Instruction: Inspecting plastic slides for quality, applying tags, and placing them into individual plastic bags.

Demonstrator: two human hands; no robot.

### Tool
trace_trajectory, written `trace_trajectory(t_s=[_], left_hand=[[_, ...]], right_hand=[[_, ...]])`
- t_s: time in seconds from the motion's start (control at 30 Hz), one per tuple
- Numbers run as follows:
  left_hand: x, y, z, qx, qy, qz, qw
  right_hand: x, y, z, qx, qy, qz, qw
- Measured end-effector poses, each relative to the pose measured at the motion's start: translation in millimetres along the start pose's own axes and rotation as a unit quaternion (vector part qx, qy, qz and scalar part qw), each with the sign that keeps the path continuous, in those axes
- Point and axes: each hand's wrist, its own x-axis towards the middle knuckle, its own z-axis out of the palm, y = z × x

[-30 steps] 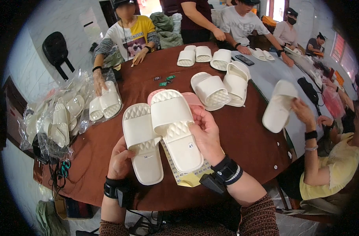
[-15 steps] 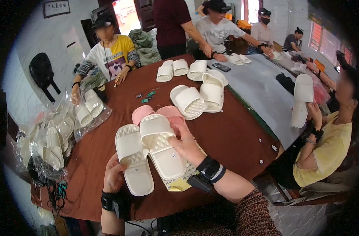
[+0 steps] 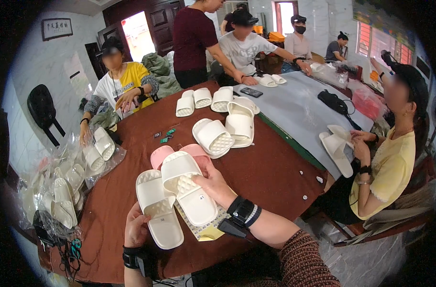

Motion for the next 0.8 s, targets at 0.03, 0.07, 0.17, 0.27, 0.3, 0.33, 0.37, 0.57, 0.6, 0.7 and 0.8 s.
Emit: trace_trajectory(t_s=[0.03,0.07,0.17,0.27,0.3,0.33,0.37,0.57,0.6,0.7,0.8], left_hand=[[-2.5,0.1,-3.4,-0.008,0.001,-0.001,1.000],[-2.2,-2.2,-5.3,-0.017,-0.003,0.007,1.000],[-2.7,-0.2,0.7,-0.049,-0.020,0.015,0.998],[2.5,-6.9,-4.5,-0.037,-0.031,-0.001,0.999],[3.5,-6.4,-1.7,-0.040,-0.032,-0.009,0.999],[5.8,-10.3,-6.8,-0.036,-0.047,-0.005,0.998],[4.0,-7.7,-6.5,-0.035,-0.035,-0.017,0.999],[0.5,-8.6,-11.3,-0.065,-0.046,0.004,0.997],[4.2,-9.6,-9.2,-0.063,-0.046,-0.002,0.997],[6.7,-9.8,-8.4,-0.017,-0.059,-0.019,0.998],[6.0,-14.9,-10.1,-0.014,-0.086,-0.040,0.995]], right_hand=[[1.7,2.9,0.5,0.000,-0.009,0.002,1.000],[3.0,8.3,-2.6,0.019,-0.003,0.015,1.000],[-1.1,8.7,1.7,0.026,0.024,0.005,0.999],[-8.0,-3.4,1.2,0.019,0.030,0.018,0.999],[-7.5,-0.9,-3.3,0.021,0.018,0.015,1.000],[-10.5,-5.6,1.9,0.047,-0.002,0.007,0.999],[-10.0,-3.8,2.5,0.065,-0.012,0.027,0.997],[-6.8,2.3,3.0,0.080,-0.024,0.089,0.992],[-8.7,-3.0,4.3,0.090,-0.018,0.084,0.992],[-10.6,-5.6,2.2,0.101,-0.047,0.108,0.988],[-14.0,-5.7,12.4,0.077,-0.036,0.095,0.992]])
